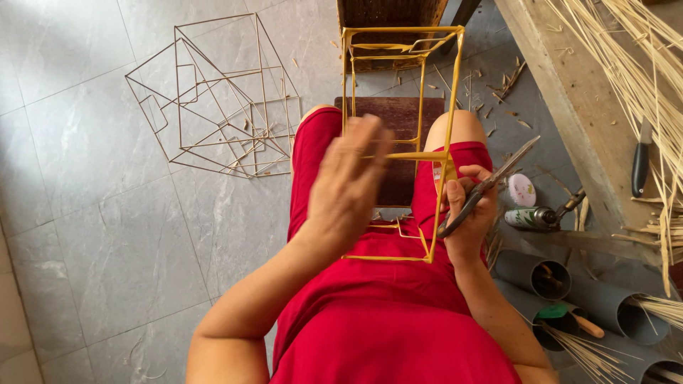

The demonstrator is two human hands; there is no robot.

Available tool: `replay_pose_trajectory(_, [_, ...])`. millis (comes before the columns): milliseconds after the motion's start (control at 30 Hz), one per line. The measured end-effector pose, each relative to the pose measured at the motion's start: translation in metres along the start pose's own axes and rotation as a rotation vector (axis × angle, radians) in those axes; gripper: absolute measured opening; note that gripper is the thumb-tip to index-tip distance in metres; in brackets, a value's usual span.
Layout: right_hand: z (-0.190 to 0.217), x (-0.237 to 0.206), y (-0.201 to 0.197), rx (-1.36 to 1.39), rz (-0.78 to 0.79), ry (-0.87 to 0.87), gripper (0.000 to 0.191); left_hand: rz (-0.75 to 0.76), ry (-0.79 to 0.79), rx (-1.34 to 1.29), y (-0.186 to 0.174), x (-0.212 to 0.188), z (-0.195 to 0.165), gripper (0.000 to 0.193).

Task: The person sits on the floor and wraps yellow tape around the edges of a rectangular bamboo basket frame. They use scissors to cut the tape and continue wrapping multiple sides of the frame.

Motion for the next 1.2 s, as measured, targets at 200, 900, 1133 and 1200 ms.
replay_pose_trajectory(200, [-0.001,0.001,-0.005,-0.046,0.004,-0.041,0.023,0.156,0.158,0.052,0.076,0.044,-0.047,0.044])
replay_pose_trajectory(900, [0.005,0.008,-0.020,0.034,-0.042,0.007,0.025,0.278,-0.221,-0.830,0.105,0.043,0.025,0.018])
replay_pose_trajectory(1133, [-0.018,-0.004,0.005,0.260,0.018,0.175,0.023,0.192,-0.089,-0.694,0.077,0.064,0.024,0.019])
replay_pose_trajectory(1200, [-0.020,-0.006,0.005,0.228,0.002,0.190,0.024,0.168,-0.059,-0.498,0.064,0.070,0.030,0.020])
Point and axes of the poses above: each hand's wrist, its own x-axis towards the middle knuckle, its own y-axis out of the palm, z = x × y, the point moved 10 cm from there along x, towards the middle knuckle, and after that the axes turned 10 degrees about y, right-handed, at the moved point
